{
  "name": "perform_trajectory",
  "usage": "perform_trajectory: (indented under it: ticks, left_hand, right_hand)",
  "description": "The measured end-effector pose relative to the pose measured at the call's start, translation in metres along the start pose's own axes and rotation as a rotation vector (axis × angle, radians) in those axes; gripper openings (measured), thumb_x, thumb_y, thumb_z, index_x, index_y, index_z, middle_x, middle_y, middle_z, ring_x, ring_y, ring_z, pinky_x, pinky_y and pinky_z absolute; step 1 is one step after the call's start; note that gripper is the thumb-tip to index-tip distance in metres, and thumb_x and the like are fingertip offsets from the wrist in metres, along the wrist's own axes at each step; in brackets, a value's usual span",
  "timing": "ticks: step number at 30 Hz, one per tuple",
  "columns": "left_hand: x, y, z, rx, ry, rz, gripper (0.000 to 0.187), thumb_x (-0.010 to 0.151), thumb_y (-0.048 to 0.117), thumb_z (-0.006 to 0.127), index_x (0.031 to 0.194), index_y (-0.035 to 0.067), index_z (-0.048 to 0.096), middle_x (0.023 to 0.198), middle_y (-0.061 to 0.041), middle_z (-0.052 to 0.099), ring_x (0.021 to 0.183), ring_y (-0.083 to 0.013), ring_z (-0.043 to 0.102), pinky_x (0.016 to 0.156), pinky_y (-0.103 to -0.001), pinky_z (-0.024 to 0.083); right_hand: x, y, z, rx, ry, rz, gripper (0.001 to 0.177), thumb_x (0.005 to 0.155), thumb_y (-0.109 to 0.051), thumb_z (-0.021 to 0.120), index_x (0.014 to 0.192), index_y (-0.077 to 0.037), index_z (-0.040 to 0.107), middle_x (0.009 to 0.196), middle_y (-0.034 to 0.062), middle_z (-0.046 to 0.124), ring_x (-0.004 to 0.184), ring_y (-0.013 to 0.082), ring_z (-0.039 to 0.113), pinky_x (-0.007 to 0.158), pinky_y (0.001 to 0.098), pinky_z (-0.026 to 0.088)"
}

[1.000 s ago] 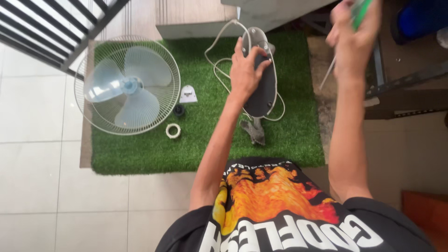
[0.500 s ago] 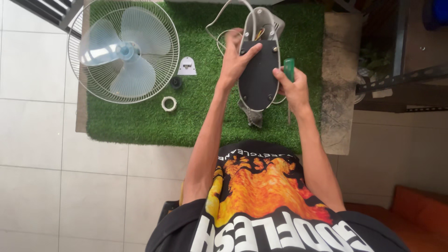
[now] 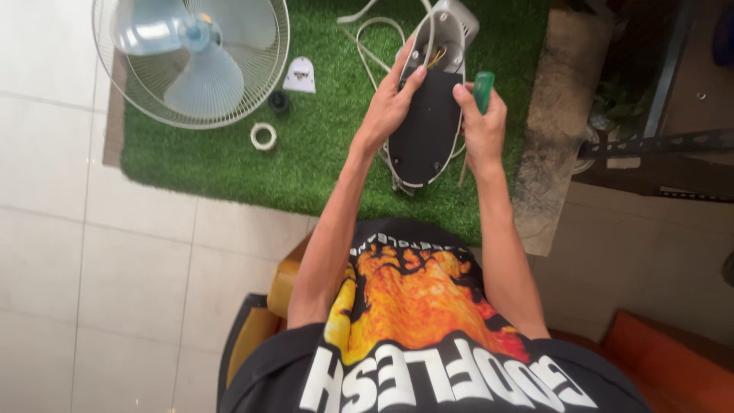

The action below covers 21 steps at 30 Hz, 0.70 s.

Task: The person assembles a standing fan by securing the base with a screwdriver, wiping the base cover with a cloth, and attaching the cover to the base.

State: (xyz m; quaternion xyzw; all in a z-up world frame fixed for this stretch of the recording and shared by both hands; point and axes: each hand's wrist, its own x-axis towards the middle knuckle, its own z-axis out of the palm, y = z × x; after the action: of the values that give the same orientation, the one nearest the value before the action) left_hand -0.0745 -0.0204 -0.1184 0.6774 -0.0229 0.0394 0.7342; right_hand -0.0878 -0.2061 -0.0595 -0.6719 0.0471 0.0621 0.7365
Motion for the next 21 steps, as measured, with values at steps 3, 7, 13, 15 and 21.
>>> perform_trajectory:
  ticks: [3, 7, 13, 15, 21]
  left_hand:
    - [0.002, -0.002, 0.005, -0.042, 0.027, -0.061, 0.053, 0.112, 0.034, 0.052, 0.162, 0.021, 0.038, 0.166, -0.013, 0.042, 0.153, -0.0259, 0.041, 0.125, -0.038, 0.033]
    - [0.002, -0.006, 0.014, -0.109, 0.098, -0.078, 0.047, 0.113, 0.037, 0.051, 0.153, 0.015, 0.050, 0.151, -0.016, 0.061, 0.142, -0.0284, 0.055, 0.120, -0.038, 0.043]
    - [0.019, -0.020, 0.013, -0.041, 0.132, -0.041, 0.050, 0.111, 0.039, 0.053, 0.151, 0.010, 0.051, 0.149, -0.012, 0.059, 0.142, -0.0251, 0.054, 0.119, -0.036, 0.041]
    - [0.024, -0.021, 0.003, -0.103, 0.124, -0.079, 0.052, 0.108, 0.041, 0.055, 0.150, 0.009, 0.054, 0.142, -0.012, 0.066, 0.132, -0.0264, 0.064, 0.112, -0.036, 0.050]
    - [0.007, -0.034, -0.056, -0.296, 0.068, -0.296, 0.054, 0.108, 0.044, 0.041, 0.148, 0.013, 0.060, 0.125, -0.013, 0.067, 0.098, -0.0235, 0.062, 0.079, -0.033, 0.042]
  right_hand:
    - [-0.002, 0.006, -0.005, -0.030, 0.022, -0.002, 0.038, 0.098, -0.037, 0.077, 0.111, -0.002, 0.070, 0.075, -0.0058, 0.060, 0.057, 0.0031, 0.054, 0.049, 0.0189, 0.043]
    - [-0.004, 0.014, -0.008, -0.062, 0.115, 0.015, 0.038, 0.095, -0.037, 0.079, 0.110, -0.003, 0.072, 0.076, -0.0068, 0.059, 0.058, 0.0032, 0.050, 0.051, 0.0192, 0.039]
    - [-0.005, 0.024, 0.009, 0.057, -0.024, -0.025, 0.040, 0.094, -0.034, 0.084, 0.114, -0.002, 0.069, 0.100, 0.0020, 0.071, 0.085, 0.0105, 0.066, 0.076, 0.0251, 0.056]
    - [-0.003, 0.028, 0.020, 0.051, 0.035, -0.072, 0.041, 0.096, -0.033, 0.085, 0.117, -0.001, 0.068, 0.101, 0.0023, 0.068, 0.087, 0.0107, 0.064, 0.079, 0.0251, 0.055]
    - [0.002, 0.029, 0.052, 0.159, 0.117, -0.122, 0.044, 0.098, -0.034, 0.083, 0.114, 0.003, 0.066, 0.103, 0.0103, 0.073, 0.086, 0.0201, 0.074, 0.080, 0.0326, 0.066]
